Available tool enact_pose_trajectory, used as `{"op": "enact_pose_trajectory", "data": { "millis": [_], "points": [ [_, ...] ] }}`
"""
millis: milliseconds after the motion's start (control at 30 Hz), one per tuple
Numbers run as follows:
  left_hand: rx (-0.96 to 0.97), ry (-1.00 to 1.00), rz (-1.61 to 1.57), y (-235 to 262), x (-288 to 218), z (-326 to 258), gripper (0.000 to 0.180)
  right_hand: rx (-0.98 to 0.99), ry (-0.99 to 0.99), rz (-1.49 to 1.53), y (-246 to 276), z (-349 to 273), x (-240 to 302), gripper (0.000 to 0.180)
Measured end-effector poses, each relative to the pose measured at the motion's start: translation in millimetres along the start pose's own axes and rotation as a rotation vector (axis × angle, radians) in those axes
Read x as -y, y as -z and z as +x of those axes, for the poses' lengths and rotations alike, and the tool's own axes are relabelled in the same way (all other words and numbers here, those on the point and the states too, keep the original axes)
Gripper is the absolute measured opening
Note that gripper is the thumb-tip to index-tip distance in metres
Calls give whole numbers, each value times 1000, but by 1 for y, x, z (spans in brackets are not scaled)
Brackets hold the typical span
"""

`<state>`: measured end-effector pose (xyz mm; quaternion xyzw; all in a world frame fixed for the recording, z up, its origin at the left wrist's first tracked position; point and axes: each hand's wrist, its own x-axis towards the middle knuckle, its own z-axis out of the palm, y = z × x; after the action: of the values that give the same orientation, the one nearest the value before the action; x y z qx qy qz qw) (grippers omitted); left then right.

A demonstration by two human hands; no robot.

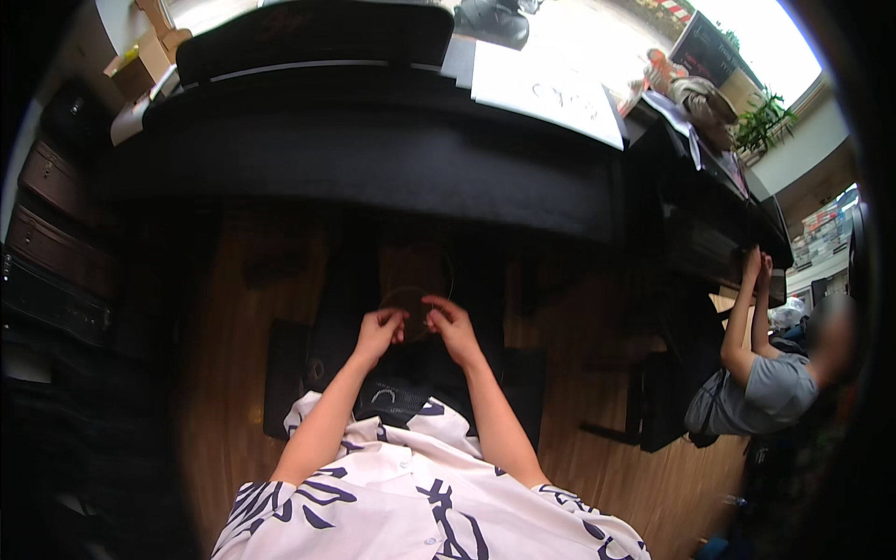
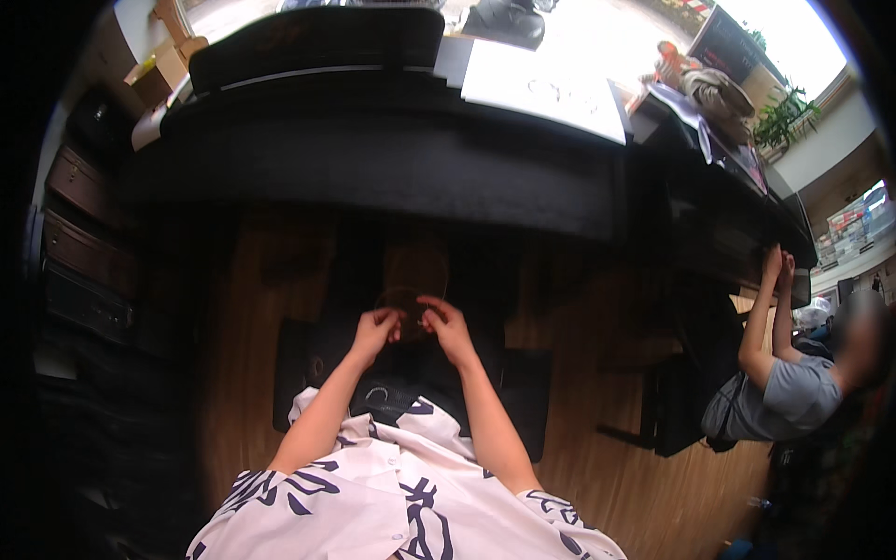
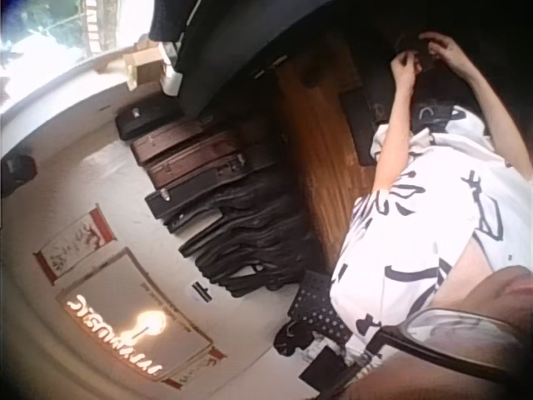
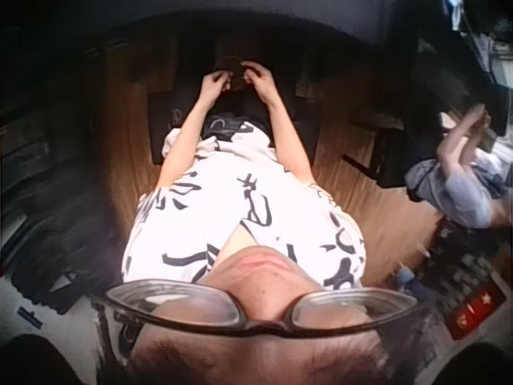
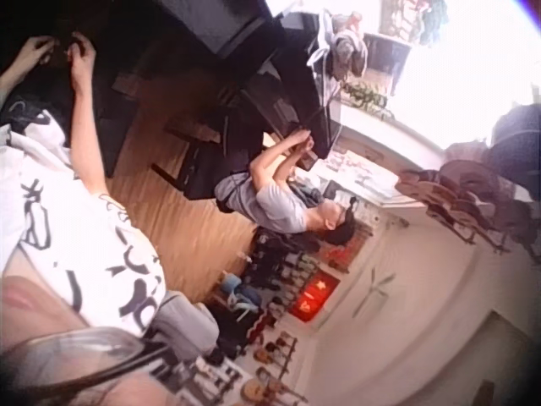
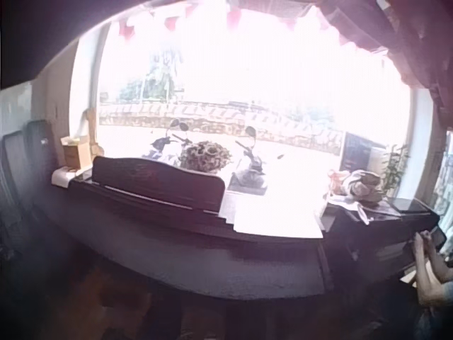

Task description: The person sits at a desk and manipulates thin wire loops, bending and twisting them into circular shapes. They handle multiple wire pieces, picking them up from a paper on the desk, shaping them by hand, and placing them back down. The task involves repetitive bending and forming of the wire into rings.

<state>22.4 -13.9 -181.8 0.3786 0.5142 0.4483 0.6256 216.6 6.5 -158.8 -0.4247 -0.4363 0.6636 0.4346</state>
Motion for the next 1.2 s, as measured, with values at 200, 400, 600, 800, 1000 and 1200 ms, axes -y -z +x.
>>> {"op": "enact_pose_trajectory", "data": {
  "millis": [200, 400, 600, 800, 1000, 1200],
  "points": [
    [250, -117, 263, -2, -94, -26, 40, 170, 57, -190, 23, -26, 66, 26],
    [5, -358, 79, 16, -194, -16, 24, 285, 146, -292, 73, -54, 169, 23],
    [-150, -542, -7, 27, -259, 35, 14, 57, 66, -419, 99, -100, 245, 55],
    [-250, -620, -4, 79, -271, 15, 11, -39, 61, -684, 89, -124, 281, 14],
    [-564, -832, -209, 195, -270, -25, 13, 61, -37, -960, 46, -71, 344, 7],
    [-905, -999, -418, 329, -242, -71, 20, 25, 117, -1263, -11, 9, 404, 6]
  ]
}}
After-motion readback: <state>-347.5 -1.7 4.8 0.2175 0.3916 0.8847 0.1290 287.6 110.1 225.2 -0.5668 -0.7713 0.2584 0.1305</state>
